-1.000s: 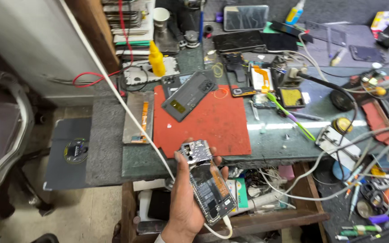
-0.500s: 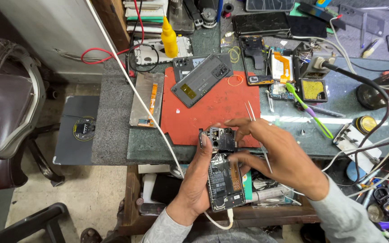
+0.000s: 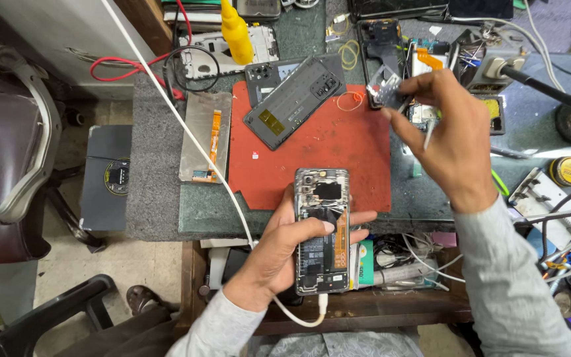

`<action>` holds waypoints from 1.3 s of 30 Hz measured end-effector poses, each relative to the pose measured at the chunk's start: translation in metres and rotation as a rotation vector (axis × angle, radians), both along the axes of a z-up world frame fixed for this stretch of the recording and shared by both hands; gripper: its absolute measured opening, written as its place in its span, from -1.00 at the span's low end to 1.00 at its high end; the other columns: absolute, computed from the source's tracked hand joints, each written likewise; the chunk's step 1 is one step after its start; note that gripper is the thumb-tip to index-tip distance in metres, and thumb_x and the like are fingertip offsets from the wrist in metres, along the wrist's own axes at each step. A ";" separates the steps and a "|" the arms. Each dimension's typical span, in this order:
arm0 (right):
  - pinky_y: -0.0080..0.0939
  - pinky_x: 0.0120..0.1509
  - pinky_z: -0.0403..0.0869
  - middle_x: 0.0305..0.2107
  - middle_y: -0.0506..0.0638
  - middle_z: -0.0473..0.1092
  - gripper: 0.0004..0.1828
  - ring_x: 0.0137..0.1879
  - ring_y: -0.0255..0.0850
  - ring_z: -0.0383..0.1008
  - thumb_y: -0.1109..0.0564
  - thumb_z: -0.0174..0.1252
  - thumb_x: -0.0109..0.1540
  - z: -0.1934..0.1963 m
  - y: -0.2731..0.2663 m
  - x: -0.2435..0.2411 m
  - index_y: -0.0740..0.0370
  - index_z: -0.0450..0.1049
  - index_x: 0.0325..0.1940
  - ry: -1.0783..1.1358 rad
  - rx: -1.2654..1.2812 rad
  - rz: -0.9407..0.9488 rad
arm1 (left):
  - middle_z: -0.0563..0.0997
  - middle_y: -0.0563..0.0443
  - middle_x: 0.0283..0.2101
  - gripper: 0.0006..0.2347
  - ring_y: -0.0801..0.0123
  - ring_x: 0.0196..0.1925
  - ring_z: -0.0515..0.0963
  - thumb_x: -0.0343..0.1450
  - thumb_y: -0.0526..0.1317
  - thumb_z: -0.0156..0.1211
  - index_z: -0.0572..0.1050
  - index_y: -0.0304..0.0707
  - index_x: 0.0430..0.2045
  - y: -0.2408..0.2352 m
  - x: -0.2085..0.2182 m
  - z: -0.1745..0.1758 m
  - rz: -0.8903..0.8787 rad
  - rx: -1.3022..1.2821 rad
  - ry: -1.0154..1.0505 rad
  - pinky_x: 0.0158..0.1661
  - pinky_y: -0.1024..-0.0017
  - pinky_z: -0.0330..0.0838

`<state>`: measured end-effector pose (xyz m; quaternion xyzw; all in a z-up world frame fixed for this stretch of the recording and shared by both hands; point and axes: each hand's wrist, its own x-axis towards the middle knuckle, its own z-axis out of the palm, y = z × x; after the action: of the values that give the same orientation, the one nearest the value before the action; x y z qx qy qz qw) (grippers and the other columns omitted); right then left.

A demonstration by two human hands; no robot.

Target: The person uses tweezers to remove and reposition small internal components inside a disassembled smartphone. They lift a metal shield, adjust ribbon cables, and reseat parts within the chassis while the phone remains open on the workbench.

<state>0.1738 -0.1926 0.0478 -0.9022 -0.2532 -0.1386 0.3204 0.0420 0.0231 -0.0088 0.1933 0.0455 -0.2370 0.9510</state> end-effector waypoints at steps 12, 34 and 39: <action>-0.01 0.20 0.41 0.02 0.20 0.44 -0.72 0.14 0.03 0.48 0.11 -0.07 0.57 0.005 0.001 -0.018 0.40 0.30 0.23 -0.037 0.095 -0.018 | 0.60 -0.10 -0.04 -0.59 0.25 0.03 0.60 0.39 -0.40 0.27 0.36 -0.45 0.13 0.020 0.066 0.006 -0.040 1.079 -0.541 0.05 0.36 0.49; -0.36 0.14 0.50 -0.08 0.06 0.46 -0.77 -0.02 -0.30 0.52 0.35 0.25 0.36 -0.035 -0.014 -0.088 0.39 0.55 0.12 0.415 0.480 -0.204 | 0.35 -0.27 -0.06 -0.25 -0.02 -0.05 0.38 0.27 0.04 0.44 0.25 -0.54 0.22 -0.016 0.027 0.041 0.128 2.151 -0.574 -0.03 0.03 0.27; -0.28 0.17 0.56 -0.04 0.13 0.46 -0.85 0.01 -0.21 0.55 0.31 0.17 0.47 -0.042 -0.012 -0.087 0.46 0.47 0.10 0.440 0.727 -0.143 | 0.35 -0.29 -0.13 -0.39 -0.07 -0.13 0.44 0.22 0.00 0.46 0.32 -0.46 -0.03 -0.013 0.031 0.042 0.137 2.130 -0.570 -0.14 0.06 0.34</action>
<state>0.0870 -0.2043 0.0056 -0.7540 -0.0505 -0.0448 0.6534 0.0729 0.0098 0.0333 0.9581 0.0161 0.0300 0.2845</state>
